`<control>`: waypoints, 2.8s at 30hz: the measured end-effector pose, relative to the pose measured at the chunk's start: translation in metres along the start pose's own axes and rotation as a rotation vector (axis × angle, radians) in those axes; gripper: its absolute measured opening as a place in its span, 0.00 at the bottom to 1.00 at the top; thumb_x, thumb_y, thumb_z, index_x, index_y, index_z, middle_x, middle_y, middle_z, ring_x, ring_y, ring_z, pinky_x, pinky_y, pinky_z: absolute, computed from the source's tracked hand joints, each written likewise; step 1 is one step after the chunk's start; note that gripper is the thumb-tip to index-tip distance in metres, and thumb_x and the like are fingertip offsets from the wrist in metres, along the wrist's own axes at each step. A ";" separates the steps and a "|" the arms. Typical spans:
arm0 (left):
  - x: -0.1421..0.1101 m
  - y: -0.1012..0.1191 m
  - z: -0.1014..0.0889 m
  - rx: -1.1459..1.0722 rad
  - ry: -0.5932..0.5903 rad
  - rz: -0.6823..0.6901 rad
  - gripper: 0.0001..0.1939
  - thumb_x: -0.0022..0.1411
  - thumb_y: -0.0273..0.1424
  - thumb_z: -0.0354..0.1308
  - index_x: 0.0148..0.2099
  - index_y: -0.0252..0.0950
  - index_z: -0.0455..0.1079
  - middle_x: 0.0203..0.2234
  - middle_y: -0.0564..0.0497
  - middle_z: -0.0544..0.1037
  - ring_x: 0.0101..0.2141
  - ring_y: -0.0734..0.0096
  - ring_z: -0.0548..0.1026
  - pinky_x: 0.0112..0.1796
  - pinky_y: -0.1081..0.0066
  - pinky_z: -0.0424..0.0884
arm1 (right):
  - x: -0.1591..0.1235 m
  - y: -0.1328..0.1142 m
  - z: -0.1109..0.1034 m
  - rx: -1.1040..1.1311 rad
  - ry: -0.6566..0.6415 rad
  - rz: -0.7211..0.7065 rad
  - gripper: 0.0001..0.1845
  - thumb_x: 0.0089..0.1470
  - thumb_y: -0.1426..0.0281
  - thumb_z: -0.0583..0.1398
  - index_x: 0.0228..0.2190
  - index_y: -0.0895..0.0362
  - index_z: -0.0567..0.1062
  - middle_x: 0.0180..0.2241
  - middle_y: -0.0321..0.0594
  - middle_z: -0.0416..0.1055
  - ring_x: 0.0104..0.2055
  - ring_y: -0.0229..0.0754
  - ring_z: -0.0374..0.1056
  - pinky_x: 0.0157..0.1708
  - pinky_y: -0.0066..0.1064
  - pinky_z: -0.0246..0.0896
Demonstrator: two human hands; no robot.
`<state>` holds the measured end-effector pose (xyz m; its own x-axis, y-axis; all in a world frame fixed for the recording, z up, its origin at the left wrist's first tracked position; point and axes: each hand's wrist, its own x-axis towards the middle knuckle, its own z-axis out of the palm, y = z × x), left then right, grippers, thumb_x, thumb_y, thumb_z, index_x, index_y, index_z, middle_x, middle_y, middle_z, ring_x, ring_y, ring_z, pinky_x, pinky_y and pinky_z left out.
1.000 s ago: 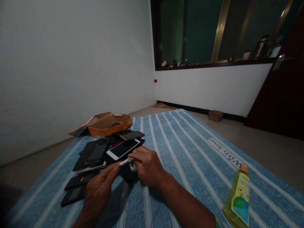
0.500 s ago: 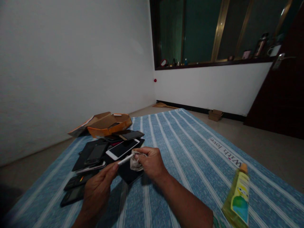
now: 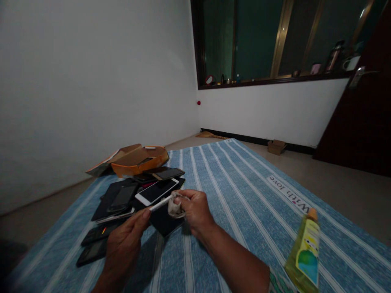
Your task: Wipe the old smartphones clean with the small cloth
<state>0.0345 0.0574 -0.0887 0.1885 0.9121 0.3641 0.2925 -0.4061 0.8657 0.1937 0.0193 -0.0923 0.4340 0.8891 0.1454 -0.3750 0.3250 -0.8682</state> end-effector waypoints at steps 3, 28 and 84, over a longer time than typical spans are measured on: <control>0.000 0.001 0.000 0.016 0.009 0.000 0.28 0.52 0.54 0.56 0.38 0.35 0.81 0.34 0.47 0.84 0.36 0.54 0.81 0.38 0.64 0.77 | -0.001 -0.003 -0.003 -0.336 -0.017 -0.339 0.08 0.44 0.72 0.62 0.28 0.56 0.83 0.27 0.40 0.76 0.30 0.40 0.70 0.33 0.32 0.64; -0.012 0.012 0.001 0.004 -0.064 0.142 0.21 0.57 0.48 0.56 0.36 0.36 0.80 0.31 0.48 0.83 0.34 0.58 0.81 0.36 0.68 0.78 | -0.029 -0.011 0.020 -1.218 -0.235 -1.127 0.19 0.62 0.76 0.44 0.28 0.59 0.71 0.28 0.44 0.66 0.35 0.44 0.61 0.35 0.33 0.62; -0.012 0.014 0.002 -0.052 -0.081 0.128 0.18 0.61 0.40 0.54 0.39 0.34 0.80 0.33 0.48 0.83 0.34 0.62 0.79 0.36 0.69 0.75 | -0.025 -0.008 0.010 -1.196 -0.189 -1.137 0.17 0.63 0.78 0.46 0.32 0.60 0.73 0.33 0.48 0.69 0.42 0.47 0.64 0.43 0.37 0.63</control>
<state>0.0380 0.0402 -0.0815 0.2965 0.8446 0.4458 0.2125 -0.5134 0.8314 0.1776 -0.0029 -0.0841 -0.1045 0.4392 0.8923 0.8809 0.4574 -0.1219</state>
